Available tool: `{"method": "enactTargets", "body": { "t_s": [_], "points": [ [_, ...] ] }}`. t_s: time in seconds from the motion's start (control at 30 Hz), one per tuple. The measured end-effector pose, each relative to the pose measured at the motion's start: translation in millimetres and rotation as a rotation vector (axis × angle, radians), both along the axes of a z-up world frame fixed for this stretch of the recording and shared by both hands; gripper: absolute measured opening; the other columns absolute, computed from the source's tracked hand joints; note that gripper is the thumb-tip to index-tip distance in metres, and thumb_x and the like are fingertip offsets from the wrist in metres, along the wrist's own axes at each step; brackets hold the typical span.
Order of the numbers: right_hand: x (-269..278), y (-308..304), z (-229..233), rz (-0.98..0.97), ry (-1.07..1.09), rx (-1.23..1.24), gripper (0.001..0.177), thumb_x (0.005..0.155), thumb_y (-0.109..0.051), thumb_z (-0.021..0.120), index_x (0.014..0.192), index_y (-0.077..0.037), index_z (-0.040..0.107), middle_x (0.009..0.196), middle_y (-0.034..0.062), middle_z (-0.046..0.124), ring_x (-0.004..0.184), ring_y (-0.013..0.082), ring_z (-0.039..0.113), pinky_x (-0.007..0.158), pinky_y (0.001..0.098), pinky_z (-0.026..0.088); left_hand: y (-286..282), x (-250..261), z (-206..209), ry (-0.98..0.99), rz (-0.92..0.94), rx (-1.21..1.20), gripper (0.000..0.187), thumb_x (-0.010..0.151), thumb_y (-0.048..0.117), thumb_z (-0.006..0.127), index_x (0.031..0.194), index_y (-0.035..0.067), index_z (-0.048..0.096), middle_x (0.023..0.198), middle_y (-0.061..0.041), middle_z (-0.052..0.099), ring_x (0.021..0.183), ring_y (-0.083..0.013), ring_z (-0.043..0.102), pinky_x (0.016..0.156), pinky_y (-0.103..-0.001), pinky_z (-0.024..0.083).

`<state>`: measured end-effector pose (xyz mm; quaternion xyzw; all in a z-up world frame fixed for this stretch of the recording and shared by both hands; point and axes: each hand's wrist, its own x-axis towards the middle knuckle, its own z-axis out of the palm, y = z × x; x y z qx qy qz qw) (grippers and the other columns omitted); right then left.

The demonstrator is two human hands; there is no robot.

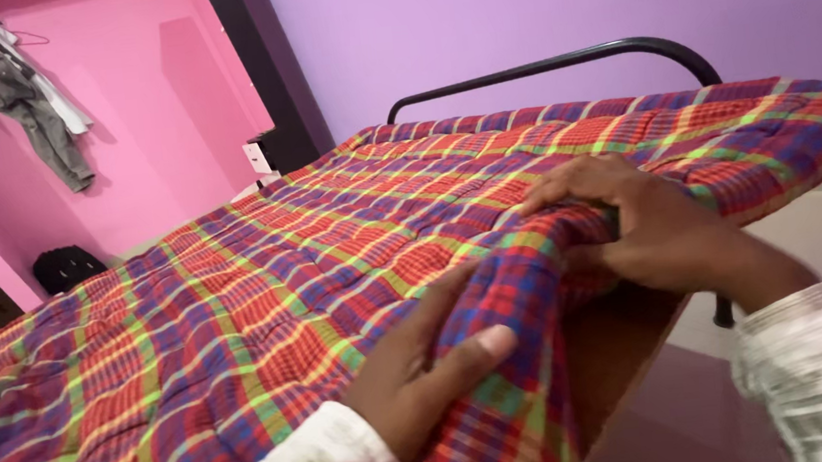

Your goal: The person folds a multicolored plaid bed sheet on a metal bed frame. They carefully align the edges and fold the fabric over itself multiple times to create a neat, compact stack.

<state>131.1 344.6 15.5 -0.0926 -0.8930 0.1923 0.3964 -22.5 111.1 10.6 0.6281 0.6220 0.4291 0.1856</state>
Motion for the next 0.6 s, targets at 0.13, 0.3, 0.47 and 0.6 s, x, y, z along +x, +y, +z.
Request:
{"method": "enactTargets", "body": {
  "t_s": [0.13, 0.3, 0.47, 0.6],
  "points": [
    [4, 0, 13, 0.065, -0.161, -0.227, 0.060, 0.066, -0.027, 0.089, 0.123, -0.027, 0.071, 0.130, -0.0065, 0.069, 0.126, 0.0140, 0.062, 0.107, 0.0354, 0.047, 2, 3, -4, 0.086, 0.037, -0.077, 0.082, 0.098, 0.053, 0.055, 0.165, 0.010, 0.033, 0.151, -0.023, 0.056, 0.142, -0.0303, 0.053, 0.114, -0.038, 0.035],
    [-17, -2, 4, 0.089, -0.091, -0.137, 0.048, 0.070, -0.020, 0.084, 0.117, -0.023, 0.072, 0.126, -0.0028, 0.072, 0.123, 0.0163, 0.065, 0.105, 0.0353, 0.050, 7, -1, -8, 0.060, 0.123, -0.176, 0.082, 0.094, 0.051, 0.051, 0.163, 0.015, 0.026, 0.150, -0.020, 0.056, 0.143, -0.0280, 0.053, 0.116, -0.034, 0.036],
    [-21, -17, -11, -0.090, 0.231, 0.115, 0.054, 0.062, -0.021, 0.092, 0.111, -0.015, 0.069, 0.122, 0.0086, 0.062, 0.124, 0.0282, 0.054, 0.104, 0.0424, 0.043, 9, -7, -17, 0.020, 0.154, -0.125, 0.079, 0.097, 0.049, 0.051, 0.167, 0.017, 0.033, 0.143, -0.020, 0.068, 0.134, -0.0296, 0.064, 0.112, -0.035, 0.043],
    [-2, -41, -14, -0.556, 0.233, 0.255, 0.053, 0.059, -0.036, 0.097, 0.093, -0.010, 0.066, 0.100, 0.0086, 0.065, 0.106, 0.0301, 0.060, 0.093, 0.0429, 0.049, 14, -15, -26, -0.012, 0.198, -0.046, 0.072, 0.092, 0.043, 0.051, 0.157, 0.014, 0.038, 0.146, -0.014, 0.062, 0.139, -0.0231, 0.056, 0.115, -0.033, 0.037]
  ]
}}
